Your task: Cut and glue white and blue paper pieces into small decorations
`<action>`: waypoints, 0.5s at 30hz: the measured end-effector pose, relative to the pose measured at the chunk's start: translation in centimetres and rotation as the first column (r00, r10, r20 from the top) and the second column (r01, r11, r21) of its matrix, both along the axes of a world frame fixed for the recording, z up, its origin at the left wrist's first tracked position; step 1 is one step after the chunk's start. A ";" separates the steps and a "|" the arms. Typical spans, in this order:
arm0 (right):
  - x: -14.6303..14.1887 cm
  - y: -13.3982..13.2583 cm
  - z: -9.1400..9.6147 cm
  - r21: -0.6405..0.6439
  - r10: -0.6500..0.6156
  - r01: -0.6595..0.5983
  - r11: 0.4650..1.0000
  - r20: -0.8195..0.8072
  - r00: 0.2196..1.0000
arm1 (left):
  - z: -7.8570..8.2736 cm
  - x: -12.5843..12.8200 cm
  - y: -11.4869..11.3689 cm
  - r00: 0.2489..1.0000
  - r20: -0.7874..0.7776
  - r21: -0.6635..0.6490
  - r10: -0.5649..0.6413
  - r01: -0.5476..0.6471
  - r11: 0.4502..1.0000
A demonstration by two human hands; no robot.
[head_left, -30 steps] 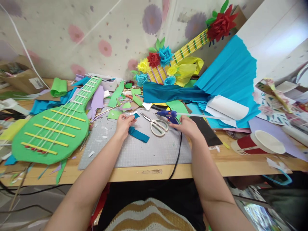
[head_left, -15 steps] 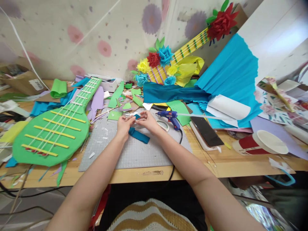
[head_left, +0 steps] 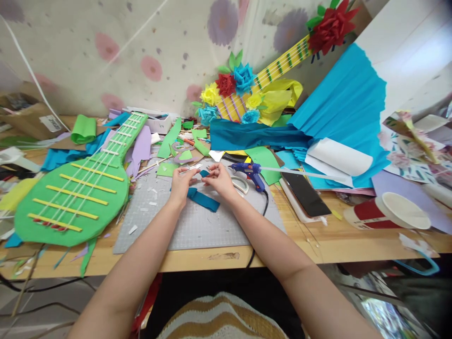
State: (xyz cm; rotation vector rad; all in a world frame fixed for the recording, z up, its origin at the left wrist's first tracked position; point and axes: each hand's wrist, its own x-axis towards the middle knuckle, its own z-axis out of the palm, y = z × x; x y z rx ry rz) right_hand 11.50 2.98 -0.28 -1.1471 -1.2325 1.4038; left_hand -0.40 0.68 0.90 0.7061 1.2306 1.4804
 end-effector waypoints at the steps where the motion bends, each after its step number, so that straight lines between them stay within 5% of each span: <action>1: 0.1 0.0 0.0 -0.003 0.002 -0.002 1.000 0.007 1.000 | 0.1 0.0 0.0 1.000 0.000 0.008 -0.003 0.003 1.000; 15: 0.0 -0.1 0.2 -0.014 0.055 -0.055 0.998 0.005 0.998 | -0.4 -0.1 0.2 0.997 -0.043 0.032 0.071 -0.069 0.997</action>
